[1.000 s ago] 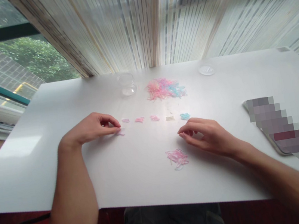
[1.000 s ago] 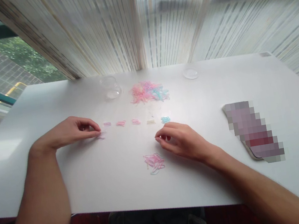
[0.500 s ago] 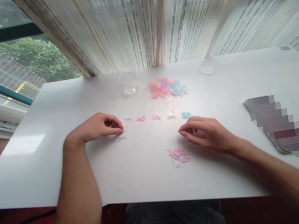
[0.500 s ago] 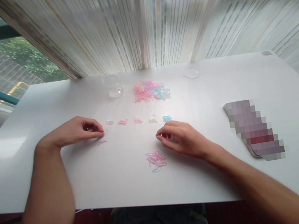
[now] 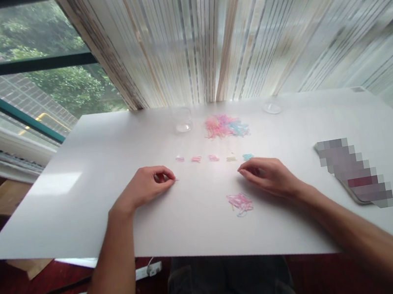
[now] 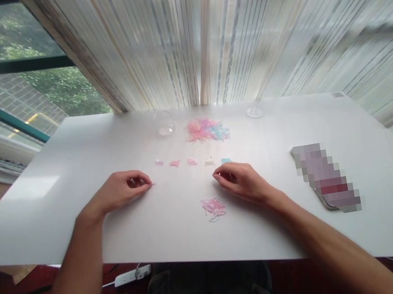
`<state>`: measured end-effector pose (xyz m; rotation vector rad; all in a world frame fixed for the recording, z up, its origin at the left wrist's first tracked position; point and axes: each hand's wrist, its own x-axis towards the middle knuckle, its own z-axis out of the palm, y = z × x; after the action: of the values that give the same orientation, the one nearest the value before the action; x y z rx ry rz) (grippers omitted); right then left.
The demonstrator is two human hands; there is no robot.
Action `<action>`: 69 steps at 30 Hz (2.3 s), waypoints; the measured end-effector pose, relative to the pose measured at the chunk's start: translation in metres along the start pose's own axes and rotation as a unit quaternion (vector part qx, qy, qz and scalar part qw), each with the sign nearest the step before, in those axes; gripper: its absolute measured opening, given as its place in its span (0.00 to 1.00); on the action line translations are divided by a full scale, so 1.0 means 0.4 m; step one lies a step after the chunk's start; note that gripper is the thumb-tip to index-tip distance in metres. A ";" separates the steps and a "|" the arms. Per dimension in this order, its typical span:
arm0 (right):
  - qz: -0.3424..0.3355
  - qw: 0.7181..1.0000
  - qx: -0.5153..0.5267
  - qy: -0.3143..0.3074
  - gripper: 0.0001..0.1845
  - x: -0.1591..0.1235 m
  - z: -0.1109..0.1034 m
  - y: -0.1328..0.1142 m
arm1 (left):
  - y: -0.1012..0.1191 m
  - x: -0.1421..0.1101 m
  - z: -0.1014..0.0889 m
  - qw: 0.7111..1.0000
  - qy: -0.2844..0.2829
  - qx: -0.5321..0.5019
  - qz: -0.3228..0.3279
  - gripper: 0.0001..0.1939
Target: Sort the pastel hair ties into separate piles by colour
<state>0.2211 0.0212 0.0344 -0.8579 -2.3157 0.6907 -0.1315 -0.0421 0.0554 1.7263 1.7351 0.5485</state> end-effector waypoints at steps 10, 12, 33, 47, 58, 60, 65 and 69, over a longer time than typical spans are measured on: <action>-0.017 1.000 0.011 0.014 0.11 0.002 -0.014 -0.004 | 0.032 0.099 -0.013 0.998 0.047 0.012 0.034 0.11; -0.017 1.000 0.017 0.014 0.11 0.000 -0.016 -0.001 | 0.029 0.112 -0.013 0.998 0.051 0.014 0.040 0.12; -0.005 1.000 0.025 -0.016 0.09 -0.006 -0.017 0.013 | 0.005 0.092 -0.003 0.997 0.079 -0.003 0.020 0.16; 0.011 0.999 0.025 -0.030 0.07 -0.012 -0.020 0.017 | 0.005 0.080 0.003 0.998 0.055 0.003 0.010 0.16; 0.009 0.999 0.027 -0.036 0.08 -0.012 -0.022 0.015 | -0.002 0.078 0.005 0.999 0.048 -0.005 0.004 0.17; 0.011 0.999 0.028 -0.038 0.08 -0.014 -0.022 0.016 | 0.001 0.078 0.006 0.999 0.049 -0.007 0.006 0.17; 0.010 0.999 0.027 -0.038 0.07 -0.014 -0.022 0.018 | 0.010 0.075 0.003 0.999 0.048 0.000 0.002 0.18; 0.006 0.999 0.021 -0.039 0.08 -0.013 -0.022 0.018 | 0.013 0.075 0.002 0.999 0.045 -0.001 -0.009 0.18</action>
<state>0.2333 0.0244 0.0346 -0.8396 -2.3572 0.7878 -0.1256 -0.0121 0.0543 1.7060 1.8098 0.6282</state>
